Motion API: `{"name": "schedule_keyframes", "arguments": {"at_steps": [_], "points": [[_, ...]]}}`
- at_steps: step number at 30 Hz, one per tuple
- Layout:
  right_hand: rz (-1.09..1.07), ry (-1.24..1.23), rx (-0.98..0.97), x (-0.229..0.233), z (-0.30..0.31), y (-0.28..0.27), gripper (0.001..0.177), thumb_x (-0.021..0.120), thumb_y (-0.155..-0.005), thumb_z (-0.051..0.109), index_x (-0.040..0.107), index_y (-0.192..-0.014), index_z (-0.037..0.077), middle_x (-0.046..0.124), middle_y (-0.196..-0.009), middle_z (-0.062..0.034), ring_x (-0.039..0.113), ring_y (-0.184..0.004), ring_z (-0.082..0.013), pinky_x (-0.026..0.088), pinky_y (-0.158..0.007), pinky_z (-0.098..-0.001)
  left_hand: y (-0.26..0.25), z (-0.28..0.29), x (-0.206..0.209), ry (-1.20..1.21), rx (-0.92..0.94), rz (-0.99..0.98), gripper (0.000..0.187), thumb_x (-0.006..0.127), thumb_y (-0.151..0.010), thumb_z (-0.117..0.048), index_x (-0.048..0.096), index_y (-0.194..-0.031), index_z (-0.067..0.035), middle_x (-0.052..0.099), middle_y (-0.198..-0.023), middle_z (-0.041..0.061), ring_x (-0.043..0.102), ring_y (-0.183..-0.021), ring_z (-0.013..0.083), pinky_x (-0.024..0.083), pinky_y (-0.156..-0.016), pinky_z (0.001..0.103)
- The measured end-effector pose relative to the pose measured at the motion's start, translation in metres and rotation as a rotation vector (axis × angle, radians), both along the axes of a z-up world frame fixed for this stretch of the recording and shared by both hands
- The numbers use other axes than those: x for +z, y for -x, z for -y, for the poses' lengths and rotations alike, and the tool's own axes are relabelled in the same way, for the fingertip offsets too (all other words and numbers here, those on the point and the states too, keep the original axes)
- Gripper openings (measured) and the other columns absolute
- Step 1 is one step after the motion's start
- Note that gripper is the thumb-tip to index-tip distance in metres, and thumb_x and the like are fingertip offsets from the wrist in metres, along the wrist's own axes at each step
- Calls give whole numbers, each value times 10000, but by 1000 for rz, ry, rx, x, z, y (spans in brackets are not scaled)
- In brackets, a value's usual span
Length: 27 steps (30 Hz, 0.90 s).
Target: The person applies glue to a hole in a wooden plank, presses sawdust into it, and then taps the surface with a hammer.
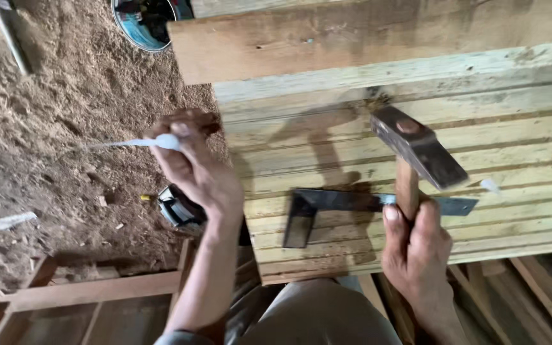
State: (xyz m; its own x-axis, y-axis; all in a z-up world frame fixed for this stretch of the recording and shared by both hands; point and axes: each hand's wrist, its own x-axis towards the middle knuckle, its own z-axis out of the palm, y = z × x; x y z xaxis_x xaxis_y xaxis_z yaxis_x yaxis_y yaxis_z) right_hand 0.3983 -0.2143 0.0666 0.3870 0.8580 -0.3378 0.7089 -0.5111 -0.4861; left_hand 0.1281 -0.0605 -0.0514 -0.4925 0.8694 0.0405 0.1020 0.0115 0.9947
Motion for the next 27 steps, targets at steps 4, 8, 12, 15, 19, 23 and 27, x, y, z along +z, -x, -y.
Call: {"name": "schedule_keyframes", "arguments": {"at_steps": [4, 8, 12, 15, 19, 23, 27], "points": [[122, -45, -7, -2, -9, 44, 308, 599, -1118, 306, 634, -1280, 46, 731, -875, -209, 744, -793, -454, 580, -621, -507, 14, 9, -12, -68, -51, 1, 134, 478, -1206, -185, 541, -1300, -113, 620, -1151, 95, 642, -988, 180, 578, -934, 385], [40, -35, -65, -6, -11, 63, 297, 532, -1168, 229, 562, -1273, -47, 683, -791, -228, 701, -604, -371, 606, -574, -444, 18, 3, -4, -128, -172, 32, 190, 492, -1216, -198, 553, -1390, -152, 611, -1234, 64, 598, -1071, 142, 521, -1021, 377], [117, -24, -94, 0, -26, 69, 352, 552, -1151, 334, 558, -1227, -10, 684, -802, -275, 715, -709, -488, 555, -574, -524, 9, 2, -10, -179, -122, 99, 230, 510, -1193, -156, 549, -1419, -130, 609, -1236, 78, 583, -1062, 148, 504, -1003, 383], [117, -26, -86, -6, -24, 72, 333, 558, -1142, 306, 553, -1230, -15, 674, -776, -286, 710, -684, -503, 559, -554, -544, 14, 12, -8, -128, -125, 99, 211, 509, -1188, -152, 551, -1392, -118, 604, -1195, 76, 582, -1069, 163, 512, -987, 384], [63, -37, -101, -17, -11, 68, 318, 528, -1158, 290, 562, -1207, -23, 679, -742, -262, 716, -625, -459, 585, -538, -512, 15, 5, -10, -92, -111, 95, 180, 507, -1179, -145, 556, -1344, -95, 596, -1121, 72, 579, -1080, 188, 526, -956, 385], [34, 8, -83, -10, -15, 74, 282, 494, -1198, 252, 556, -1200, -23, 676, -748, -252, 717, -587, -416, 627, -531, -512, 18, 7, -11, -85, -116, 138, 182, 512, -1170, -127, 566, -1338, -80, 612, -1117, 86, 593, -1089, 210, 531, -957, 389], [46, -1, -131, -18, -16, 66, 327, 524, -1152, 354, 558, -1187, 31, 689, -774, -248, 719, -684, -473, 574, -559, -536, 16, -3, -11, -111, -131, 89, 173, 496, -1169, -109, 564, -1316, -51, 605, -1099, 109, 560, -1008, 193, 495, -892, 361]]}}
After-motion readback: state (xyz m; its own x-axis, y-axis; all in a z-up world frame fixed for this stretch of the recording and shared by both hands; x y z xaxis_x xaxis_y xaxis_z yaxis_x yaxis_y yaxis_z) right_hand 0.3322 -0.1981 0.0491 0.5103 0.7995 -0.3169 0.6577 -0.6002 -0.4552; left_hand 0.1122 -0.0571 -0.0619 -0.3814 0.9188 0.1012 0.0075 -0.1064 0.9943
